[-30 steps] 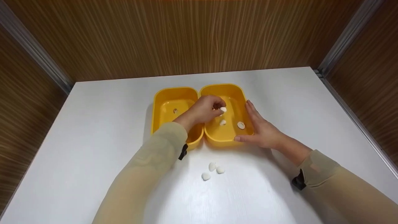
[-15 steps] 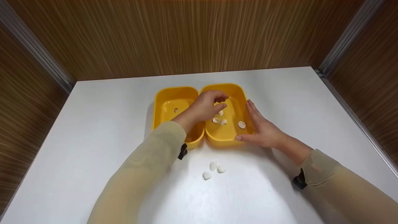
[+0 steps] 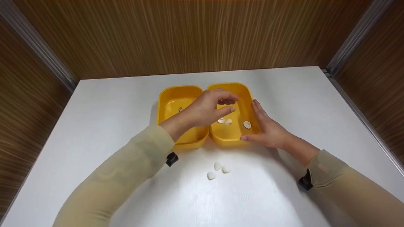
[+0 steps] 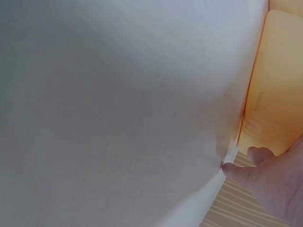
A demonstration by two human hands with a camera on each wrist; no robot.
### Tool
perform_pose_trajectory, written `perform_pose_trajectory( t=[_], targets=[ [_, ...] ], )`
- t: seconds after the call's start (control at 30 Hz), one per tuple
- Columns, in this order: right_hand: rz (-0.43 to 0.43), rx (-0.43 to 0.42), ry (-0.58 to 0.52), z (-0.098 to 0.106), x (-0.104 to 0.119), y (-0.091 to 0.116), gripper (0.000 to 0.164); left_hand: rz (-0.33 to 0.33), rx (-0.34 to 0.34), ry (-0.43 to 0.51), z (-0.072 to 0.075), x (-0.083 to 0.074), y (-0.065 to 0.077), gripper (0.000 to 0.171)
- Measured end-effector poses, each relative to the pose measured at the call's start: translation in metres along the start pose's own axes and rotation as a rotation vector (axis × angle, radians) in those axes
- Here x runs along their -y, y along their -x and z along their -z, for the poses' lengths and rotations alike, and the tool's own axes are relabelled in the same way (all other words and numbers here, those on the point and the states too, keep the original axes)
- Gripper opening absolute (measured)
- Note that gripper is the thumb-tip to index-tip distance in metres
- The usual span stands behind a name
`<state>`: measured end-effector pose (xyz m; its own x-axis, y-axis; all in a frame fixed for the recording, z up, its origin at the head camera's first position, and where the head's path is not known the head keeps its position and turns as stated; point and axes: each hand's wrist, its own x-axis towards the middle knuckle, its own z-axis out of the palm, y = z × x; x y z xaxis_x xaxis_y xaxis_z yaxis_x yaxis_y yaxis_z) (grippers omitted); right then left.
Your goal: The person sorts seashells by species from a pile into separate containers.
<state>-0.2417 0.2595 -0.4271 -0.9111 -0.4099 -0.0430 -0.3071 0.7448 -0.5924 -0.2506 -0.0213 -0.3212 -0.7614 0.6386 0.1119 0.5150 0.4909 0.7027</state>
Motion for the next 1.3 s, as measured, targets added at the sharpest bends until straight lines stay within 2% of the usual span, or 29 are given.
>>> perform_pose_trajectory(
  t=[0.27, 0.4, 0.5, 0.8, 1.0, 1.3],
  targets=[
    [0.031, -0.007, -0.016, 0.0, 0.0, 0.0, 0.129, -0.103, 0.008, 0.008, -0.003, -0.007, 0.033, 0.037],
    [0.028, -0.006, -0.012, 0.001, 0.001, 0.0, 0.129, -0.163, 0.009, 0.035, -0.009, -0.007, 0.046, 0.036],
    [0.019, -0.005, -0.003, 0.001, 0.001, 0.0, 0.129, -0.182, 0.019, 0.038, -0.015, -0.008, 0.053, 0.035],
    [-0.009, -0.008, 0.014, 0.0, 0.001, -0.001, 0.13, -0.182, 0.071, 0.055, -0.037, -0.002, 0.078, 0.032],
    [-0.028, -0.012, 0.01, -0.002, 0.0, -0.001, 0.132, -0.144, 0.127, 0.11, -0.049, 0.007, 0.097, 0.032],
    [0.021, -0.009, 0.007, 0.0, 0.001, 0.001, 0.128, -0.096, 0.166, 0.144, -0.068, 0.029, 0.121, 0.03]
  ],
)
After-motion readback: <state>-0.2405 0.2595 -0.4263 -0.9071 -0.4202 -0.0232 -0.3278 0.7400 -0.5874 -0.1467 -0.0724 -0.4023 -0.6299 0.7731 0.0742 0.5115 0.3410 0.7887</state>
